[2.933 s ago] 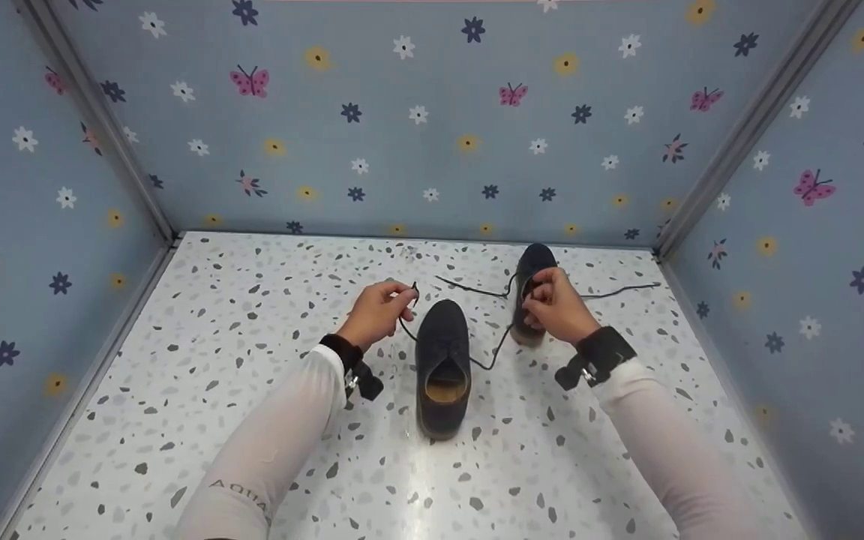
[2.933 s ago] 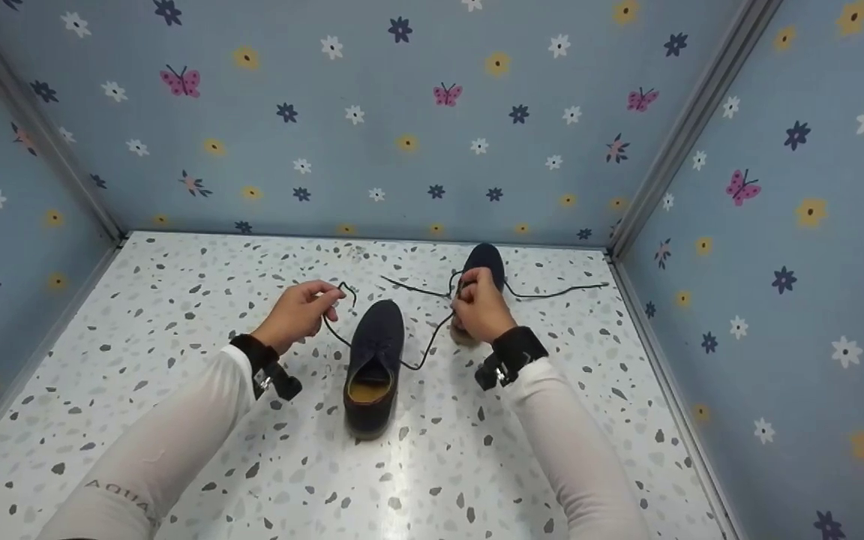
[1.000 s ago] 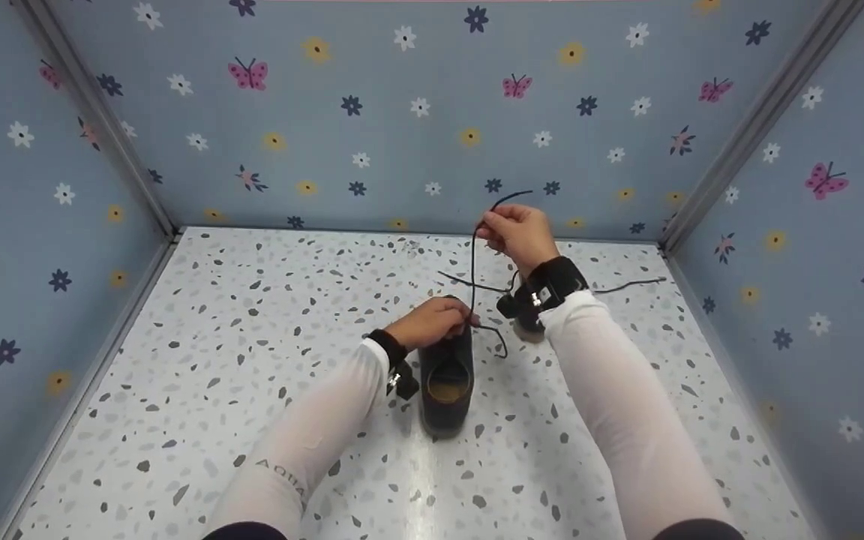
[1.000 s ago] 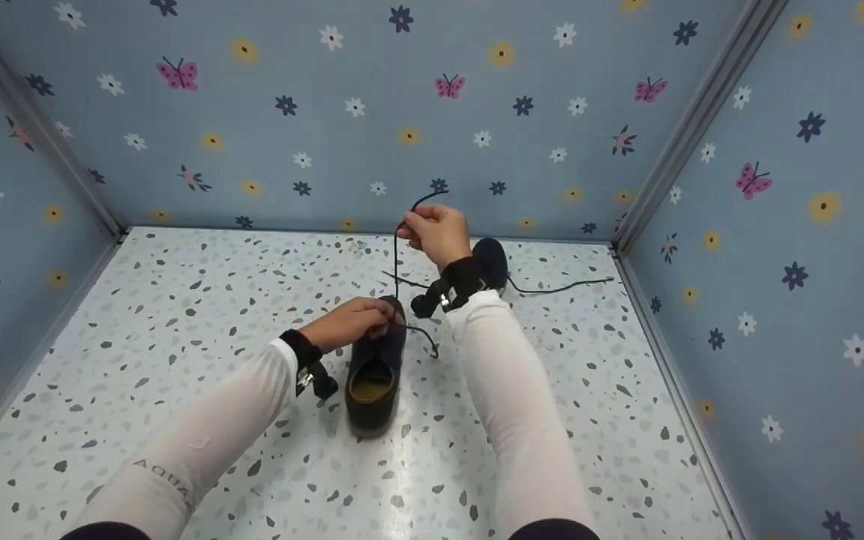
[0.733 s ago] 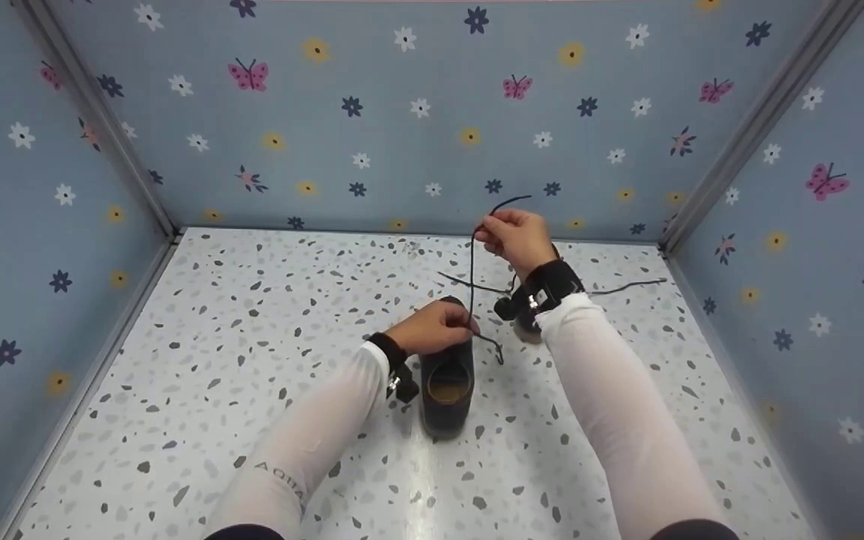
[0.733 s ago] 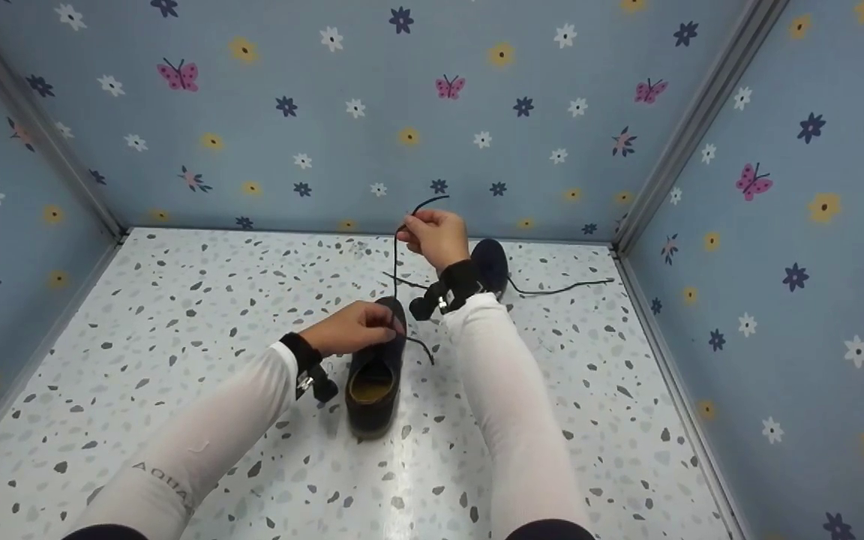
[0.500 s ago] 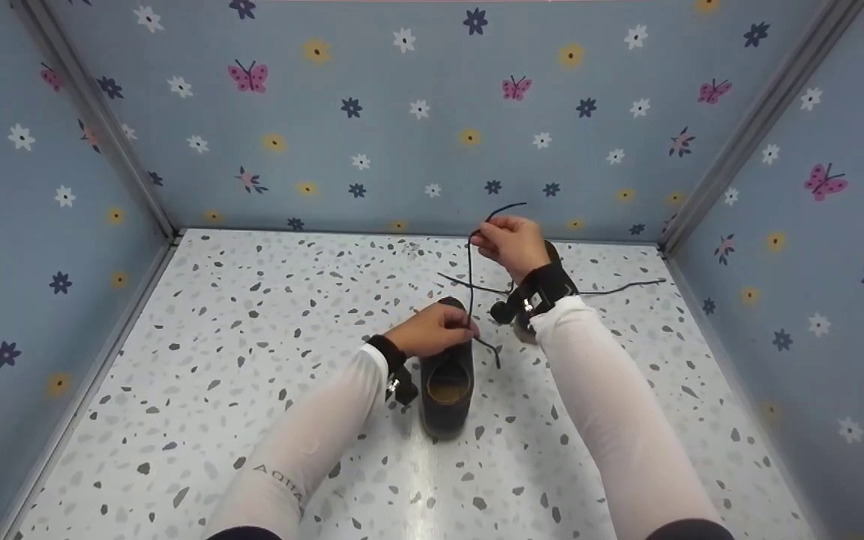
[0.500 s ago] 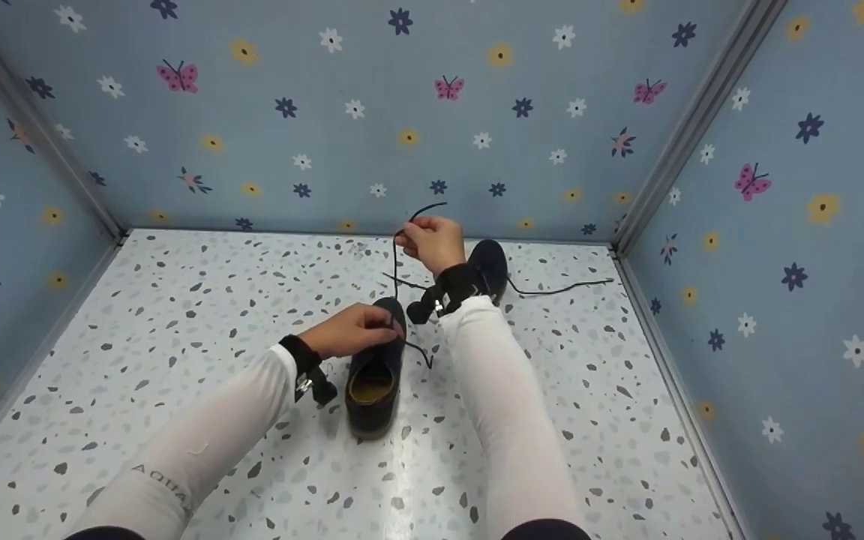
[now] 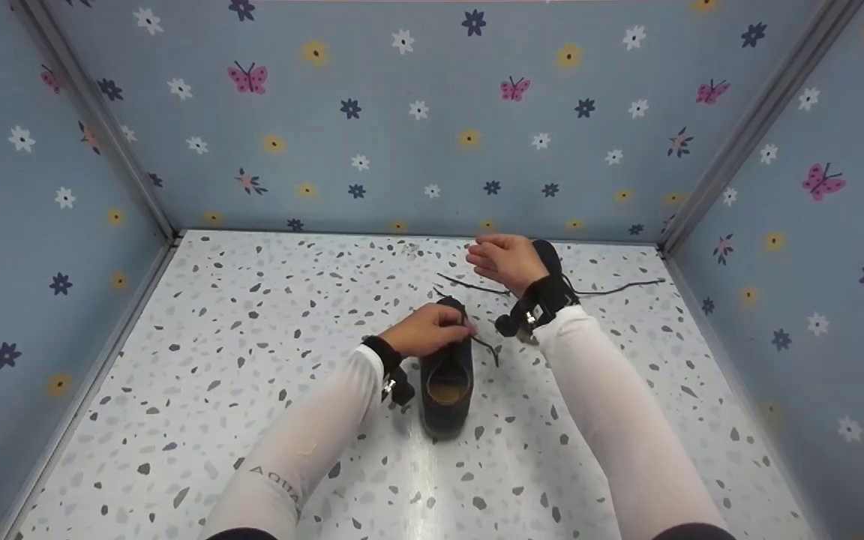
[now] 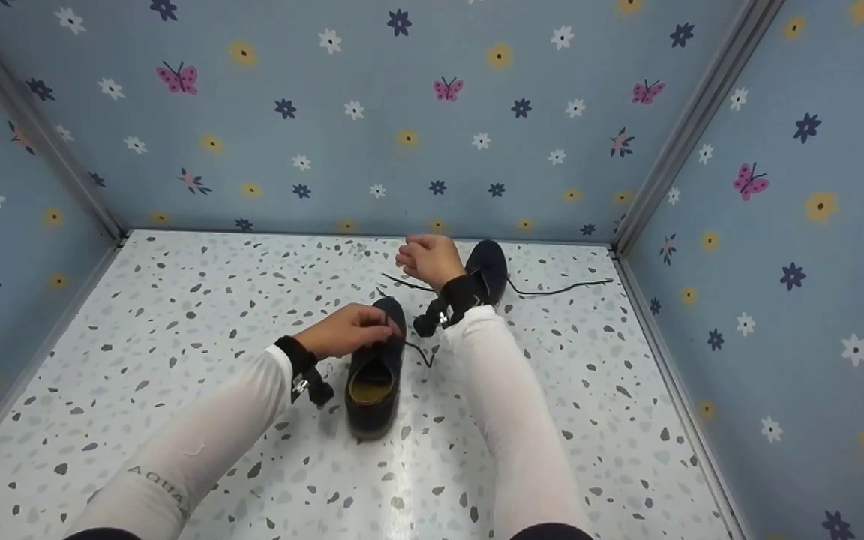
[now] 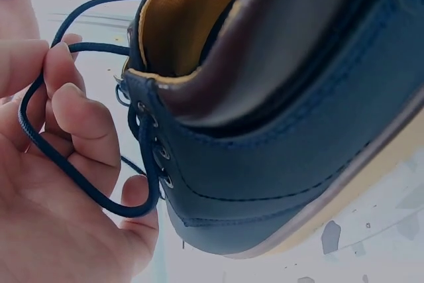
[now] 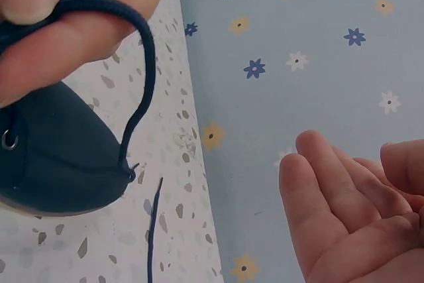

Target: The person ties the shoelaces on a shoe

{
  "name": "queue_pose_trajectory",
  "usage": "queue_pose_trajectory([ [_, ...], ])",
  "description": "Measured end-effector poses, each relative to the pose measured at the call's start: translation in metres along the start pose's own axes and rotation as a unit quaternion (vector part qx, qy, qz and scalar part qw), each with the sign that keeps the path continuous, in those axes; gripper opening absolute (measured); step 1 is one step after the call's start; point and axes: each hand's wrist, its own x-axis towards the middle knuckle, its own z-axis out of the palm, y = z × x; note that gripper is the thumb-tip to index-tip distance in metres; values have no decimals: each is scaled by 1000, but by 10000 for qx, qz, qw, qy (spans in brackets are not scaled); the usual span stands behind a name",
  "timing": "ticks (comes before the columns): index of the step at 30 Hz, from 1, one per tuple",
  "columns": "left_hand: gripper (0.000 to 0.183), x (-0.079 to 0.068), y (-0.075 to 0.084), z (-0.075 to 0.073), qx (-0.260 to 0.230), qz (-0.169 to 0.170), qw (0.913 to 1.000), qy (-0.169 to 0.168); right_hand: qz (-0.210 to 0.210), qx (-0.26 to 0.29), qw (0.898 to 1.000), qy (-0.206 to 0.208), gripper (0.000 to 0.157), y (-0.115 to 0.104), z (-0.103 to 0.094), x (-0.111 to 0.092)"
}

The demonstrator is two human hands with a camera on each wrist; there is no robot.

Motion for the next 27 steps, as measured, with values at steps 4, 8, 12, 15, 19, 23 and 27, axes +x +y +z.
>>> queue_pose_trajectory([
  [4, 22, -1, -1, -2, -85, -172, 9998, 45, -1, -248, 9997, 79, 43, 6, -6, -3],
  [8, 22, -2, -2, -3, -65, -255, 9996, 101, -42, -578, 9983, 112, 41, 13, -13, -8],
  [12, 22, -3, -3, -5, -8, -303, 9995, 128, -39, -848, 9963, 101, 39, 19, -20, -15],
  [15, 23, -3, -4, -5, -60, -294, 9995, 134, -104, -1257, 9920, 26, 39, 24, -24, -21],
  [19, 22, -4, -4, -5, -217, -299, 9992, 151, -385, -2024, 9784, -143, 38, 32, -29, -30],
  [23, 22, -5, -4, -5, -227, -285, 9992, 179, -674, -2603, 9629, -249, 32, 40, -35, -39],
  [27, 21, -7, -4, -5, -171, -307, 9991, 229, -802, -2947, 9517, -328, 27, 47, -41, -49],
])
